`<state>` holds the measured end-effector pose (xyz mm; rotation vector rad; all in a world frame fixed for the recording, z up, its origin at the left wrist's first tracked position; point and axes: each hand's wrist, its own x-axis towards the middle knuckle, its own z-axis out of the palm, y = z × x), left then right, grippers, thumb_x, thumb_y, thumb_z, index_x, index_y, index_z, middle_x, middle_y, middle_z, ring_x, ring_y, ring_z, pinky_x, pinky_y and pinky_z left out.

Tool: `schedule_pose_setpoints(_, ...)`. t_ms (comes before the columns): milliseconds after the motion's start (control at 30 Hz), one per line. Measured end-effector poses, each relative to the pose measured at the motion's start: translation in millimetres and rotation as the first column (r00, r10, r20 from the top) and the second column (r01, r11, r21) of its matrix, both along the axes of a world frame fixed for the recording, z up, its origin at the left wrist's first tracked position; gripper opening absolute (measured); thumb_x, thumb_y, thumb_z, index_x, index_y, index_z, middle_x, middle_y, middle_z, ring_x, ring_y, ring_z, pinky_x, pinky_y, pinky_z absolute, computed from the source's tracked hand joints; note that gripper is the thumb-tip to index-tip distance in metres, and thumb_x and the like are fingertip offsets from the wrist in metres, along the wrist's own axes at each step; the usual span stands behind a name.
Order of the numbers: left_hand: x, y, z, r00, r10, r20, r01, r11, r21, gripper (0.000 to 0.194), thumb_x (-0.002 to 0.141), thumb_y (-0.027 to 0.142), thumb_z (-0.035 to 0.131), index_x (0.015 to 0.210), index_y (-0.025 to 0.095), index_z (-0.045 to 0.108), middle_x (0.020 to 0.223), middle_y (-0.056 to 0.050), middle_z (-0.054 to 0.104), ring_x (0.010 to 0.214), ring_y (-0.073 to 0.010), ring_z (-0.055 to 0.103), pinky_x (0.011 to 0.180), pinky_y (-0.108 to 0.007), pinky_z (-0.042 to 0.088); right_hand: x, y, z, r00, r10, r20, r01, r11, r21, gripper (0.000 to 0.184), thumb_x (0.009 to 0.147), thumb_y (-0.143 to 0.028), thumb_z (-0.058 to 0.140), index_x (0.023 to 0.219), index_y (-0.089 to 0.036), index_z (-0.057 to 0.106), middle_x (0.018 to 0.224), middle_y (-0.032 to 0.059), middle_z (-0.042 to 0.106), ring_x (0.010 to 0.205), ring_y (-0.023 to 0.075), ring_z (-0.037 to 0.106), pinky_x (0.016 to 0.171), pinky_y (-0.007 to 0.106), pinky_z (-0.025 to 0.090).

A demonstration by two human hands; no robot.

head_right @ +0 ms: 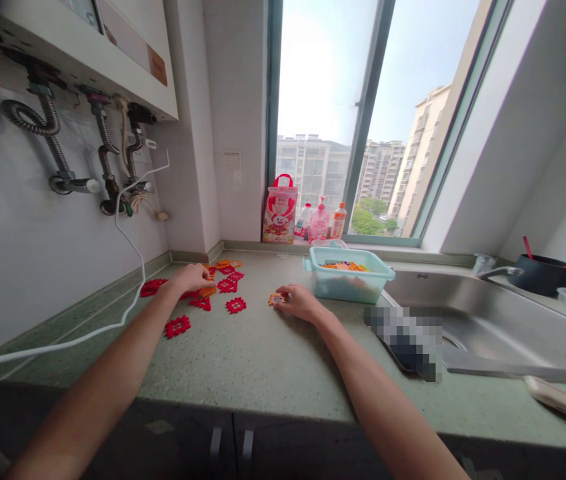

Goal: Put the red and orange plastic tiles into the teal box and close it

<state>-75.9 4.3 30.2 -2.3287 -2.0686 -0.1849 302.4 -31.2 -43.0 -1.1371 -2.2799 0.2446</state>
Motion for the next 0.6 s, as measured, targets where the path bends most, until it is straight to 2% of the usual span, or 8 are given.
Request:
schedule_pose_setpoints(167,5.5,1.7,0.0,1.0,-0.015,-0.025,0.021,0.973,0.229,0.031,0.089,0.053,0.065,0.092,0.028,0.084,0.111,-0.012,0.08,0.116,-0.034,0.067,0.101,-0.042,0.05,2.5,0.0,-0.7,0.998,-0.07,-0.003,0.07,0.998,0.011,0.039,0.084,-0.037,0.082,0.117,-0.018,0.077,0.103,0.008,0.079,0.091,0.0235,0.073,0.087,0.035,0.055)
schedule_pose_setpoints(233,10.7,1.6,1.3,0.997,-0.054,0.062,0.033,0.951,0.309,0.031,0.09,0.05,0.065,0.095,0.026,0.084,0.118,-0.014,0.078,0.118,-0.0353,0.065,0.105,-0.046,0.049,3.4,-0.9,0.9,0.995,-0.101,-0.014,0.101,0.994,0.04,0.041,0.085,-0.039,0.082,0.12,-0.019,0.076,0.105,0.0081,0.078,0.093,0.0236,0.073,0.088,0.035,0.055)
schedule_pose_setpoints(333,31.1,-0.8,-0.2,0.953,-0.164,0.255,0.063,0.93,0.362,0.032,0.095,0.045,0.059,0.101,0.022,0.081,0.113,-0.012,0.078,0.105,-0.0291,0.07,0.1,-0.042,0.052,4.0,-2.6,4.8,0.986,-0.153,-0.061,0.159,0.982,0.1,0.04,0.087,-0.039,0.08,0.123,-0.021,0.074,0.108,0.0081,0.077,0.094,0.0224,0.073,0.088,0.035,0.055)
schedule_pose_setpoints(433,67.7,-7.9,-14.4,0.895,-0.252,0.367,0.131,0.937,0.323,0.032,0.098,0.043,0.056,0.107,0.02,0.076,0.098,-0.007,0.08,0.086,-0.0211,0.072,0.082,-0.033,0.057,3.3,-5.0,9.5,0.976,-0.181,-0.123,0.199,0.967,0.159,0.038,0.089,-0.038,0.078,0.123,-0.021,0.073,0.109,0.0088,0.076,0.095,0.0224,0.073,0.089,0.035,0.056)
schedule_pose_setpoints(500,94.3,-14.2,-30.2,0.84,-0.32,0.438,0.226,0.941,0.254,0.031,0.093,0.043,0.064,0.11,0.019,0.073,0.09,-0.005,0.079,0.08,-0.0195,0.072,0.075,-0.03,0.056,2.2,-7.5,12.9,0.97,-0.177,-0.165,0.207,0.96,0.19,0.037,0.09,-0.039,0.077,0.122,-0.021,0.073,0.11,0.0093,0.076,0.096,0.0226,0.074,0.09,0.036,0.056)
schedule_pose_setpoints(600,123.3,-20.1,-51.4,0.797,-0.42,0.434,0.406,0.905,0.131,0.03,0.089,0.046,0.068,0.103,0.02,0.073,0.088,-0.004,0.079,0.08,-0.0203,0.072,0.074,-0.03,0.054,-0.5,-11.8,16.5,0.972,-0.137,-0.19,0.177,0.961,0.212,0.034,0.091,-0.039,0.076,0.12,-0.021,0.073,0.111,0.0092,0.075,0.096,0.0222,0.073,0.09,0.036,0.056)
